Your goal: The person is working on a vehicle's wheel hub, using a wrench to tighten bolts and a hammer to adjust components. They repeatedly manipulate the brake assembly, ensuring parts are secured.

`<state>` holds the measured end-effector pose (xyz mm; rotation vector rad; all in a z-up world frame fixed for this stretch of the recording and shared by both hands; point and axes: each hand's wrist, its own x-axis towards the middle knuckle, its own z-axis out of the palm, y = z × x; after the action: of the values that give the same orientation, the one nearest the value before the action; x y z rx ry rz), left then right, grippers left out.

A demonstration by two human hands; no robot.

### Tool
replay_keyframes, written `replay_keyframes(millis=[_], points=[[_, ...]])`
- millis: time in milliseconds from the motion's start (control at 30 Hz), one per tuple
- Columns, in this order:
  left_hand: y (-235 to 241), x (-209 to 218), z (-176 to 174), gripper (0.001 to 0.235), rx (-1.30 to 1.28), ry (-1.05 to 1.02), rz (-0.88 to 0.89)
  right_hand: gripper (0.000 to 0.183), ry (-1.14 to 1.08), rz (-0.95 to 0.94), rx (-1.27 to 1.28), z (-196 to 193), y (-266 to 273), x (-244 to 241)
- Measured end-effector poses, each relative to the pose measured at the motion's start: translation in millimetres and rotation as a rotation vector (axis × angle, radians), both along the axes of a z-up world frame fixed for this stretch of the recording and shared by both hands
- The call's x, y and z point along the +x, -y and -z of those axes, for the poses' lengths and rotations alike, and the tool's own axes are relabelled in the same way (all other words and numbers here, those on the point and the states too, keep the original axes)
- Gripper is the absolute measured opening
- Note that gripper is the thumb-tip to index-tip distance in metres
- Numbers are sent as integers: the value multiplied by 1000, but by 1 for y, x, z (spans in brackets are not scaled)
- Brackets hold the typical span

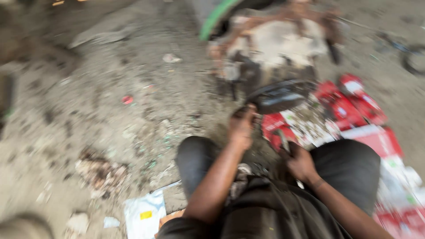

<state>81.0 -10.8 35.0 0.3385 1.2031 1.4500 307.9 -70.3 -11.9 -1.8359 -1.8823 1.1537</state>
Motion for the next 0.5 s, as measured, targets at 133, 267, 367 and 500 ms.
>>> replay_keyframes(millis=[133,267,367,500], points=[[-8,11,7,29,4,-128,-13,37,-149,9,11,12,-6,8],[-22,17,18,27,61,0,-69,42,-61,12,6,32,-13,19],[-28,24,27,26,123,10,-103,44,-77,3,52,53,-18,29],[-35,26,32,28,171,106,-63,34,-314,-1,15,85,-47,22]])
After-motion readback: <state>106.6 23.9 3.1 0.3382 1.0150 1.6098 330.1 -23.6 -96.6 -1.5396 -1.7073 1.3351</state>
